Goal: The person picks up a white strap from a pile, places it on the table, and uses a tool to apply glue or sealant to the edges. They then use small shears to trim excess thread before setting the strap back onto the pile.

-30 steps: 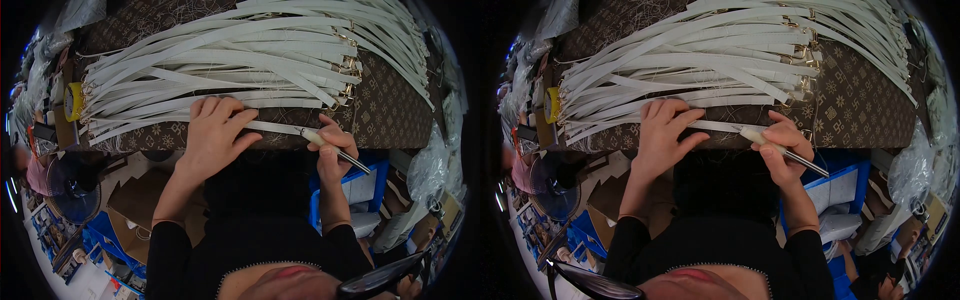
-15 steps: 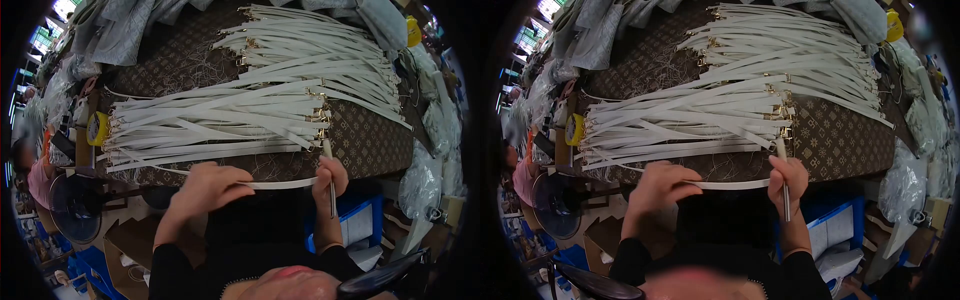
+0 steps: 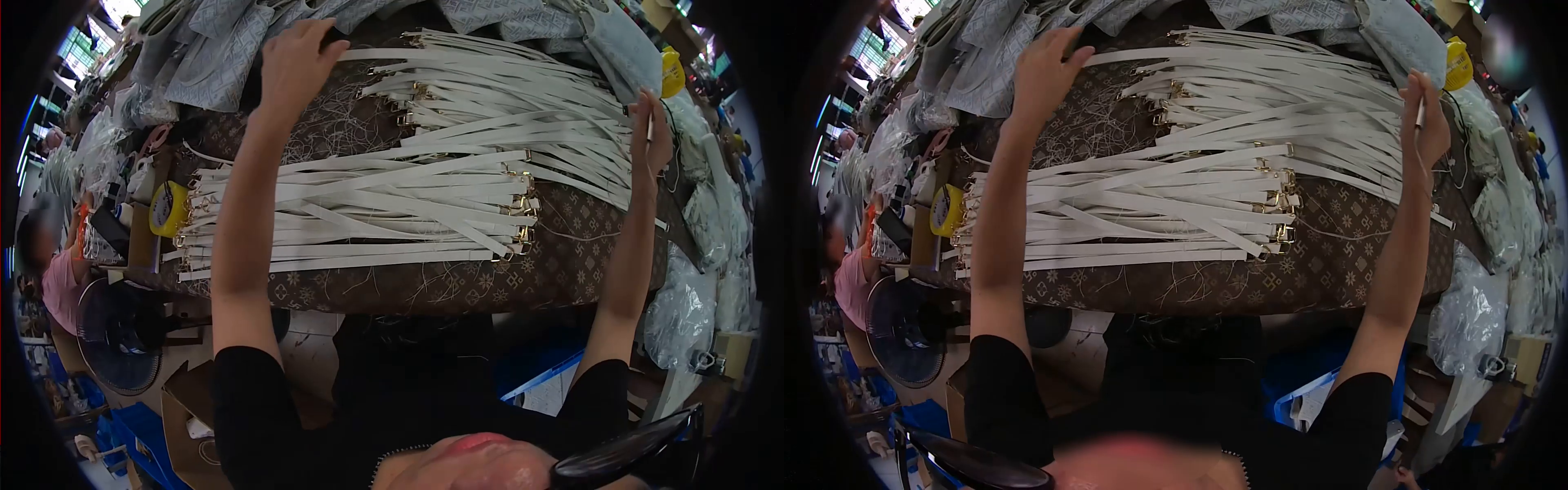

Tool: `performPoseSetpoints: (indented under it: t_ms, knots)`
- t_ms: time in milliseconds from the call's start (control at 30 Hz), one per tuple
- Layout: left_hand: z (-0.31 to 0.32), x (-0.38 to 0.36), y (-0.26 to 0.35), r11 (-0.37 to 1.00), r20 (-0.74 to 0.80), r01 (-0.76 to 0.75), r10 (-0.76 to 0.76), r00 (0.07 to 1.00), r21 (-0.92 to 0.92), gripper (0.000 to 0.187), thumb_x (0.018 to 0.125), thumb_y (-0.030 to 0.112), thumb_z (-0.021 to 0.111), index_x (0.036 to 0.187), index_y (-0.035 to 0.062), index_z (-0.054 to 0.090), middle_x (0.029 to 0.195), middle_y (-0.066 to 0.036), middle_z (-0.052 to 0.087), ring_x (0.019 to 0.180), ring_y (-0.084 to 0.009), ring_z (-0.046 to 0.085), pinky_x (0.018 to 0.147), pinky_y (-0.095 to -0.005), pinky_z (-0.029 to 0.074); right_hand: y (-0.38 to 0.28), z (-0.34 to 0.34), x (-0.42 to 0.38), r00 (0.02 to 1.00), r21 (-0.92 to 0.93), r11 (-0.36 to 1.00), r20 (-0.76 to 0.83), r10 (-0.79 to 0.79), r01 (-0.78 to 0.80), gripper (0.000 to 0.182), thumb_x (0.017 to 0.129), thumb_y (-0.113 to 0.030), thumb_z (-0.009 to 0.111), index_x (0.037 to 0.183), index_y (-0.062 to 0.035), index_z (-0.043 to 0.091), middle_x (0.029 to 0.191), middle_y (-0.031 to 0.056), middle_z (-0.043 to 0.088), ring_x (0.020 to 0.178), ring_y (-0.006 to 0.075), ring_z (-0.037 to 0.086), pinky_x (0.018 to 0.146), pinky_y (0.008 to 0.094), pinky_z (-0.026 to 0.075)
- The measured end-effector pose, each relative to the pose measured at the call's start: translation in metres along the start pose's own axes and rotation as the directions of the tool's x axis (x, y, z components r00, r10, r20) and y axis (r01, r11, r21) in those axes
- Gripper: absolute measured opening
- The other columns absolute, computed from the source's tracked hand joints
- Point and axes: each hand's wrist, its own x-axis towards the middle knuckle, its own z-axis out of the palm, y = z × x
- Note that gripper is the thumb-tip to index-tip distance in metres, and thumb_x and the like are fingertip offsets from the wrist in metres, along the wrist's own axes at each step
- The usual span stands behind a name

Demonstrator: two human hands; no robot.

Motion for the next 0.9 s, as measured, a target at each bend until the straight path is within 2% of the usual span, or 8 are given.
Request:
performPoseSetpoints:
  t_ms: [67, 133, 200, 400, 467, 633, 767, 900]
  knots:
    - [-0.007, -0.008, 0.034, 0.906, 0.284, 0.261, -0.167, 0.944, -0.333, 0.037, 0.082, 0.038, 0.065, 0.099, 0.0041, 0.067, 0.095, -0.011, 0.066, 0.078, -0.0271, 0.064, 0.073, -0.0384, 0.049, 0.011, -0.004, 0.004, 0.999, 0.153, 0.988, -0.047, -0.011, 0.018, 0.021, 0.096, -0.016, 0.052, 0.110, -0.0025, 0.061, 0.084, 0.0063, 0.068, 0.079, 0.0098, 0.063, 0.076, 0.0232, 0.048]
    - [-0.030, -0.027, 0.063, 0.835, 0.632, 0.360, -0.020, 0.775, -0.416, 0.036, 0.083, 0.039, 0.065, 0.101, 0.0080, 0.068, 0.104, -0.009, 0.065, 0.094, -0.0265, 0.061, 0.091, -0.0436, 0.042, -0.002, -0.014, -0.009, 0.996, 0.260, 0.966, -0.088, 0.022, 0.002, 0.024, 0.097, -0.016, 0.049, 0.113, -0.0004, 0.059, 0.084, 0.0075, 0.067, 0.078, 0.0113, 0.063, 0.077, 0.0243, 0.048]
    - [-0.049, -0.060, 0.095, 0.932, 0.701, 0.227, 0.039, 0.712, -0.283, 0.031, 0.080, 0.034, 0.069, 0.099, 0.0088, 0.068, 0.109, -0.008, 0.063, 0.107, -0.0242, 0.055, 0.099, -0.0427, 0.034, -0.010, -0.029, -0.034, 0.996, 0.263, 0.964, -0.059, 0.065, -0.047, 0.026, 0.098, -0.017, 0.047, 0.114, 0.0013, 0.057, 0.084, 0.0092, 0.067, 0.076, 0.0121, 0.062, 0.077, 0.0257, 0.048]
    - [-0.050, -0.095, 0.117, 0.946, 0.394, 0.172, -0.053, 0.917, -0.274, 0.020, 0.078, 0.029, 0.068, 0.085, 0.0107, 0.066, 0.100, -0.004, 0.064, 0.101, -0.0210, 0.057, 0.100, -0.0444, 0.032, -0.073, -0.026, -0.084, 0.992, 0.426, 0.904, 0.124, -0.017, -0.038, 0.026, 0.099, -0.016, 0.045, 0.114, 0.0025, 0.055, 0.085, 0.0110, 0.066, 0.080, 0.0171, 0.063, 0.080, 0.0309, 0.049]
    - [-0.070, -0.076, 0.129, 0.924, 0.585, 0.227, -0.005, 0.811, -0.307, 0.022, 0.078, 0.031, 0.068, 0.088, 0.0110, 0.066, 0.083, -0.003, 0.065, 0.081, -0.0218, 0.062, 0.085, -0.0403, 0.043, -0.109, -0.020, -0.095, 0.989, 0.480, 0.876, 0.107, -0.100, 0.036, 0.026, 0.099, -0.015, 0.043, 0.113, 0.0032, 0.055, 0.087, 0.0116, 0.066, 0.083, 0.0203, 0.063, 0.082, 0.0339, 0.049]
    - [-0.108, -0.058, 0.165, 0.799, 0.486, 0.155, 0.188, 0.854, -0.581, 0.027, 0.080, 0.032, 0.066, 0.097, 0.0113, 0.064, 0.071, -0.003, 0.060, 0.061, -0.0231, 0.060, 0.053, -0.0335, 0.045, -0.175, -0.016, -0.111, 0.967, 0.537, 0.840, 0.162, -0.196, 0.080, 0.021, 0.094, -0.011, 0.047, 0.107, 0.0030, 0.055, 0.087, 0.0151, 0.067, 0.088, 0.0240, 0.063, 0.084, 0.0374, 0.048]
    - [-0.125, -0.055, 0.168, 0.740, 0.408, 0.147, 0.185, 0.894, -0.657, 0.026, 0.081, 0.031, 0.066, 0.100, 0.0123, 0.064, 0.072, -0.002, 0.060, 0.060, -0.0215, 0.060, 0.053, -0.0320, 0.045, -0.188, -0.027, -0.125, 0.909, 0.516, 0.835, 0.415, -0.045, -0.194, 0.019, 0.094, -0.012, 0.047, 0.103, 0.0018, 0.057, 0.078, 0.0129, 0.067, 0.077, 0.0221, 0.064, 0.081, 0.0353, 0.049]
    - [-0.136, -0.053, 0.170, 0.702, 0.403, 0.131, 0.237, 0.884, -0.700, 0.029, 0.080, 0.031, 0.066, 0.103, 0.0134, 0.064, 0.072, -0.002, 0.059, 0.059, -0.0204, 0.059, 0.051, -0.0317, 0.044, -0.189, -0.021, -0.120, 0.958, 0.592, 0.806, 0.239, -0.160, -0.014, 0.024, 0.097, -0.016, 0.043, 0.107, 0.0023, 0.056, 0.074, 0.0115, 0.064, 0.068, 0.0167, 0.060, 0.077, 0.0311, 0.048]
